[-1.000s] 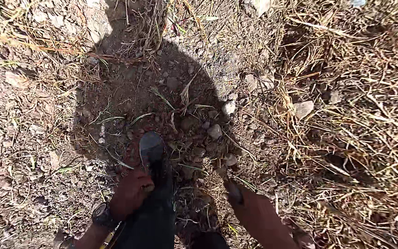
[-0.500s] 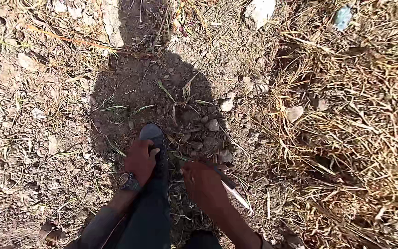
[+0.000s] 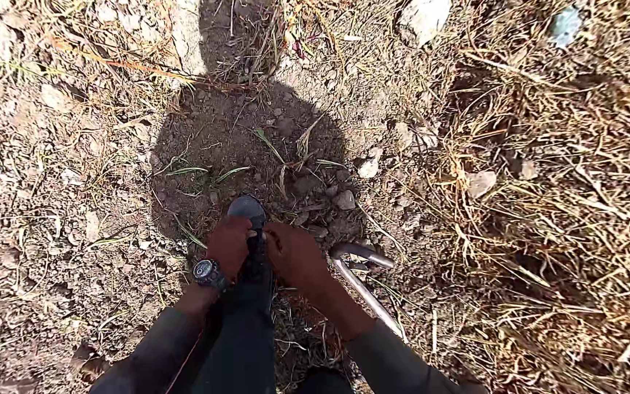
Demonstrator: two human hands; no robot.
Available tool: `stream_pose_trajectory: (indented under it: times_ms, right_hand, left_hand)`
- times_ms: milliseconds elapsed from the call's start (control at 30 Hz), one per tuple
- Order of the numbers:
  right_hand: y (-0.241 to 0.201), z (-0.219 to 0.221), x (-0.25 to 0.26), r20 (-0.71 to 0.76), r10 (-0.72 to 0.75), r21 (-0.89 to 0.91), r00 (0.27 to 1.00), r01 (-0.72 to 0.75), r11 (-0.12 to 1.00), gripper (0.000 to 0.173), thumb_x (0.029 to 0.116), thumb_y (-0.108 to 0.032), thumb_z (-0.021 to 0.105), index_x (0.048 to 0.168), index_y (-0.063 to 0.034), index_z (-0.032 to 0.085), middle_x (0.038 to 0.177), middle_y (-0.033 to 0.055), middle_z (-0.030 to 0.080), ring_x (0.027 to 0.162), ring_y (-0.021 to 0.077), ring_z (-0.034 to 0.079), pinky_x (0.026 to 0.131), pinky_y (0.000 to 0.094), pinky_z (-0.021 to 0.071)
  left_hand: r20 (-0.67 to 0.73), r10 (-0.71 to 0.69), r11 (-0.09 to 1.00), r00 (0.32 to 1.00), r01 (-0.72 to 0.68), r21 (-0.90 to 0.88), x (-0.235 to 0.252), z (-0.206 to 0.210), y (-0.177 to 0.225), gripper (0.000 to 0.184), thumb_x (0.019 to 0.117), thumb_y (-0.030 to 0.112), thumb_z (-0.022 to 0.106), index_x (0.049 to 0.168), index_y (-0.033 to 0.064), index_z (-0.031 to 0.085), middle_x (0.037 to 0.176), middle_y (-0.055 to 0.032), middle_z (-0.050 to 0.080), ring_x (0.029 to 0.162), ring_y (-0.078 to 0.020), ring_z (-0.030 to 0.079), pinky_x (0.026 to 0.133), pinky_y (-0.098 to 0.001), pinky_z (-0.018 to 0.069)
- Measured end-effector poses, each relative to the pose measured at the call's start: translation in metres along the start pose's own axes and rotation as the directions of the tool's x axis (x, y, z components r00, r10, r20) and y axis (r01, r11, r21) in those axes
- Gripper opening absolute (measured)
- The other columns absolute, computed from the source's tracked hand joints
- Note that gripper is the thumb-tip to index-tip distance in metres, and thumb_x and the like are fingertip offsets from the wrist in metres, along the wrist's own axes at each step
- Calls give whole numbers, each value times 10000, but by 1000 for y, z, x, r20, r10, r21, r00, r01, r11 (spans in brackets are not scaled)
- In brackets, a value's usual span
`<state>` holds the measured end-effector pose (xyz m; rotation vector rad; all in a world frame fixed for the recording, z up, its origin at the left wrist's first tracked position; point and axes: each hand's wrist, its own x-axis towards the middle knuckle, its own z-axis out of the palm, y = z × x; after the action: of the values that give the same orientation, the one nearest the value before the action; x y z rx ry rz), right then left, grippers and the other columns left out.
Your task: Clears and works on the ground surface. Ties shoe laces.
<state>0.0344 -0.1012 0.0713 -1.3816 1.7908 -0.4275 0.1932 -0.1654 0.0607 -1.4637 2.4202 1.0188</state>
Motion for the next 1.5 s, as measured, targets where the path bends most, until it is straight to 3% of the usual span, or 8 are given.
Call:
stream_pose_trajectory:
  times_ms: [167, 500, 700, 833, 967, 1067, 1167, 1500]
  right_hand:
    - [-6, -11, 29, 182, -160, -119, 970, 183, 976, 165, 1002, -119, 642, 1152, -116, 711, 1061, 122, 714, 898, 318, 719, 731, 535, 601]
    - [-14, -17, 40, 285, -192, -233, 939, 262, 937, 309, 895, -16, 730, 1191, -103, 700, 1174, 148, 651, 951, 368, 690, 702, 565, 584]
    - [3, 0, 70, 361, -205, -231, 910, 300, 925, 236, 934, -120, 716, 1164, -70, 694, 1178, 156, 671, 1047, 371, 679, 830, 573, 569]
    - [-4, 8, 78, 415, -261, -269, 871, 392, 880, 243, 926, -153, 747, 1135, -33, 712, 1168, 197, 661, 1082, 407, 655, 849, 592, 545]
    - [1, 21, 77, 415, -377, -229, 828, 496, 838, 245, 884, -1, 717, 1125, -44, 727, 1215, 170, 665, 1182, 399, 617, 917, 594, 522]
    - [3, 25, 78, 416, -400, -228, 817, 519, 824, 333, 809, 32, 762, 1127, -58, 729, 1210, 140, 667, 1173, 382, 611, 896, 558, 536]
    - [1, 26, 77, 384, -422, -226, 822, 526, 820, 292, 791, 15, 785, 1072, -36, 720, 1158, 143, 677, 1130, 380, 632, 837, 543, 551]
    - [-7, 43, 74, 99, -231, -236, 968, 249, 939, 147, 921, -80, 678, 1034, 10, 704, 1142, 188, 664, 1075, 417, 656, 725, 586, 563]
  left_hand:
    - [114, -38, 996, 993, 29, 83, 10, -14, 5, 181, 990, 91, 656, 1116, -40, 659, 1065, -243, 669, 1092, -427, 641, 953, -566, 526]
    - [272, -123, 992, 954, 124, 14, 35, -16, -15, 295, 956, 25, 647, 1242, -45, 629, 1211, -279, 639, 1181, -444, 617, 1008, -597, 503]
    - [156, -107, 986, 982, 124, -108, 30, -6, -20, 168, 1003, 105, 626, 1092, -21, 692, 1061, -239, 679, 1066, -408, 657, 956, -588, 522]
    - [93, -100, 972, 991, 117, -202, 2, -12, -18, 204, 1035, 87, 577, 1172, -28, 674, 1165, -240, 672, 1134, -396, 643, 1011, -568, 500]
    - [-76, -119, 936, 990, 86, -341, -32, 1, -26, 245, 1044, 79, 556, 1265, 1, 629, 1326, -202, 612, 1139, -304, 653, 979, -483, 545]
    - [-144, -181, 925, 973, 119, -361, -46, 18, -34, 248, 1046, 115, 568, 1279, 53, 622, 1236, -176, 638, 962, -264, 685, 822, -455, 595]
    - [-152, -272, 883, 950, 183, -432, -42, 19, -21, 251, 1057, 120, 548, 1283, 48, 628, 1233, -177, 651, 969, -266, 681, 840, -464, 580]
    - [-205, -409, 779, 889, 223, -586, -29, 34, -21, 300, 995, 124, 642, 1267, -3, 625, 1134, -162, 695, 950, -210, 706, 856, -391, 601]
